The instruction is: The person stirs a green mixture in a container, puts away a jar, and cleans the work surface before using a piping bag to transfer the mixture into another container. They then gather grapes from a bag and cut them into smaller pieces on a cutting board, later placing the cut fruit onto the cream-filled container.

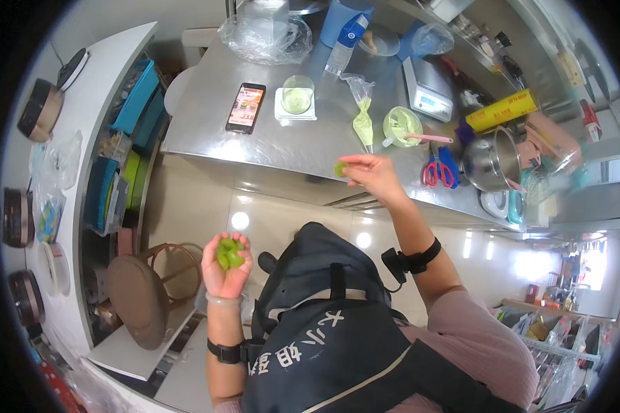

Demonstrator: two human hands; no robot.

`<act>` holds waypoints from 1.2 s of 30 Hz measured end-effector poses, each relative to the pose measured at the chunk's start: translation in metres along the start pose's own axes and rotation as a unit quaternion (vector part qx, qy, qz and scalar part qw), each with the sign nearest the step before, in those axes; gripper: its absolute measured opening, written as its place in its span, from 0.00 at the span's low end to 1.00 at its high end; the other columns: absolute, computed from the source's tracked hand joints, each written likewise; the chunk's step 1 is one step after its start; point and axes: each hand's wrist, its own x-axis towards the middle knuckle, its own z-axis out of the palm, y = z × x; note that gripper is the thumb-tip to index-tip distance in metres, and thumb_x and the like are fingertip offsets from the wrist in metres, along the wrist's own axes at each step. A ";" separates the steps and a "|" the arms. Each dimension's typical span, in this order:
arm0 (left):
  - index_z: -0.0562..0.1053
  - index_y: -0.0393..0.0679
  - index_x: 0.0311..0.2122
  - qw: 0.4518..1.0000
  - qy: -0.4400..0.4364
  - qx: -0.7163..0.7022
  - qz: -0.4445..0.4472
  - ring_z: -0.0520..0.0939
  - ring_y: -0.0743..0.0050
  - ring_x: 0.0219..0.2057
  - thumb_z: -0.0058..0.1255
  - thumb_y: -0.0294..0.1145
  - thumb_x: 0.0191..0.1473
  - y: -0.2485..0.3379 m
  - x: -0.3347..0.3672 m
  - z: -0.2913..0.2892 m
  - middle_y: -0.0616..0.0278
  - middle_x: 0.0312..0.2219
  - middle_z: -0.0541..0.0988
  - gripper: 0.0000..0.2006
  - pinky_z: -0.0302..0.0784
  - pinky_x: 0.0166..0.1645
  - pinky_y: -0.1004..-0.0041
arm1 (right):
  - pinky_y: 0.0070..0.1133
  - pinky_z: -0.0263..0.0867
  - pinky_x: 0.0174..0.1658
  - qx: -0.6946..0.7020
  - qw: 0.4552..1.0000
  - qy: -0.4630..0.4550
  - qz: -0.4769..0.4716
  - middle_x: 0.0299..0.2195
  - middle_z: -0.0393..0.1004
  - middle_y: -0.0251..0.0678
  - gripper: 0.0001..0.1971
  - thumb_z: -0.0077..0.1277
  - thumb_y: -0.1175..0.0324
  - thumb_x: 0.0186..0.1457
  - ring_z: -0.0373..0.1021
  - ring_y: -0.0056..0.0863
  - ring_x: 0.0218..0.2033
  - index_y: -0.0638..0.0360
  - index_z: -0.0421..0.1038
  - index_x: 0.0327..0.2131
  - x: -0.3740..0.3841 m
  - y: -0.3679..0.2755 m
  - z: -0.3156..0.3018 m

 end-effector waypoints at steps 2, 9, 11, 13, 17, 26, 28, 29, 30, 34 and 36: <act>0.72 0.42 0.32 0.999 -0.007 -0.005 -0.043 0.73 0.63 0.39 0.48 0.33 0.52 0.004 0.029 0.012 0.58 0.33 0.75 0.06 0.71 0.37 0.73 | 0.13 0.67 0.30 -0.026 0.998 0.023 -0.052 0.30 0.76 0.34 0.13 0.55 0.75 0.48 0.70 0.15 0.27 0.65 0.73 0.39 0.020 -0.011 0.003; 0.72 0.42 0.33 0.995 0.015 0.028 -0.093 0.74 0.60 0.40 0.48 0.33 0.52 0.000 0.136 0.056 0.56 0.36 0.76 0.07 0.72 0.38 0.71 | 0.15 0.66 0.29 -0.153 0.985 0.048 -0.066 0.27 0.77 0.35 0.12 0.57 0.73 0.46 0.71 0.16 0.25 0.66 0.74 0.37 0.153 -0.060 0.005; 0.72 0.42 0.33 0.995 0.021 0.036 -0.095 0.75 0.61 0.40 0.48 0.34 0.52 -0.004 0.163 0.067 0.55 0.38 0.75 0.07 0.72 0.38 0.71 | 0.18 0.67 0.30 -0.300 0.928 0.045 -0.215 0.26 0.78 0.38 0.13 0.57 0.70 0.44 0.73 0.21 0.25 0.64 0.75 0.36 0.191 -0.065 0.011; 0.72 0.42 0.33 0.994 0.028 0.041 -0.098 0.75 0.61 0.41 0.48 0.34 0.52 -0.006 0.187 0.076 0.55 0.40 0.75 0.07 0.72 0.39 0.71 | 0.21 0.68 0.32 -0.329 0.926 0.008 -0.182 0.26 0.77 0.40 0.14 0.56 0.68 0.42 0.74 0.28 0.26 0.62 0.75 0.35 0.220 -0.070 0.016; 0.72 0.43 0.33 0.993 0.013 0.040 -0.110 0.76 0.65 0.40 0.47 0.35 0.53 -0.011 0.225 0.086 0.54 0.44 0.74 0.08 0.74 0.38 0.72 | 0.26 0.68 0.35 -0.452 0.871 -0.081 -0.175 0.26 0.76 0.44 0.11 0.53 0.70 0.41 0.73 0.37 0.28 0.62 0.76 0.31 0.263 -0.054 0.021; 0.72 0.43 0.34 0.990 0.044 0.056 -0.123 0.76 0.65 0.40 0.46 0.36 0.53 -0.009 0.281 0.085 0.54 0.44 0.74 0.09 0.74 0.38 0.74 | 0.31 0.67 0.34 -0.522 0.823 -0.140 -0.177 0.24 0.74 0.46 0.05 0.51 0.72 0.38 0.71 0.43 0.27 0.60 0.75 0.22 0.291 -0.034 0.029; 0.72 0.43 0.34 0.989 0.041 0.051 -0.135 0.76 0.65 0.40 0.46 0.36 0.53 -0.006 0.288 0.087 0.54 0.44 0.74 0.09 0.73 0.38 0.75 | 0.31 0.67 0.34 -0.529 0.819 -0.145 -0.170 0.23 0.73 0.45 0.05 0.50 0.71 0.39 0.71 0.43 0.27 0.59 0.75 0.21 0.291 -0.033 0.029; 0.72 0.43 0.35 0.988 0.034 0.048 -0.146 0.76 0.65 0.40 0.46 0.36 0.53 -0.005 0.291 0.087 0.54 0.44 0.75 0.09 0.73 0.38 0.75 | 0.31 0.67 0.33 -0.521 0.825 -0.143 -0.166 0.23 0.74 0.45 0.04 0.50 0.71 0.39 0.71 0.43 0.27 0.59 0.74 0.21 0.289 -0.033 0.028; 0.72 0.43 0.35 0.987 0.036 0.043 -0.148 0.76 0.65 0.40 0.46 0.36 0.53 -0.003 0.295 0.087 0.54 0.44 0.75 0.09 0.73 0.38 0.75 | 0.32 0.67 0.33 -0.514 0.831 -0.141 -0.162 0.23 0.74 0.45 0.04 0.50 0.71 0.39 0.71 0.43 0.27 0.58 0.74 0.20 0.287 -0.033 0.029; 0.72 0.42 0.35 0.985 0.044 0.057 -0.160 0.75 0.64 0.42 0.46 0.36 0.53 0.002 0.307 0.087 0.53 0.44 0.74 0.10 0.73 0.38 0.75 | 0.33 0.67 0.32 -0.543 0.818 -0.137 -0.132 0.22 0.74 0.44 0.05 0.50 0.69 0.40 0.71 0.43 0.26 0.58 0.74 0.19 0.288 -0.029 0.027; 0.73 0.41 0.36 0.983 0.055 0.066 -0.163 0.75 0.62 0.43 0.45 0.35 0.54 0.006 0.310 0.086 0.50 0.45 0.73 0.10 0.74 0.38 0.75 | 0.32 0.64 0.31 -0.575 0.792 -0.143 -0.144 0.21 0.72 0.43 0.06 0.50 0.67 0.41 0.70 0.43 0.25 0.59 0.73 0.21 0.289 -0.027 0.029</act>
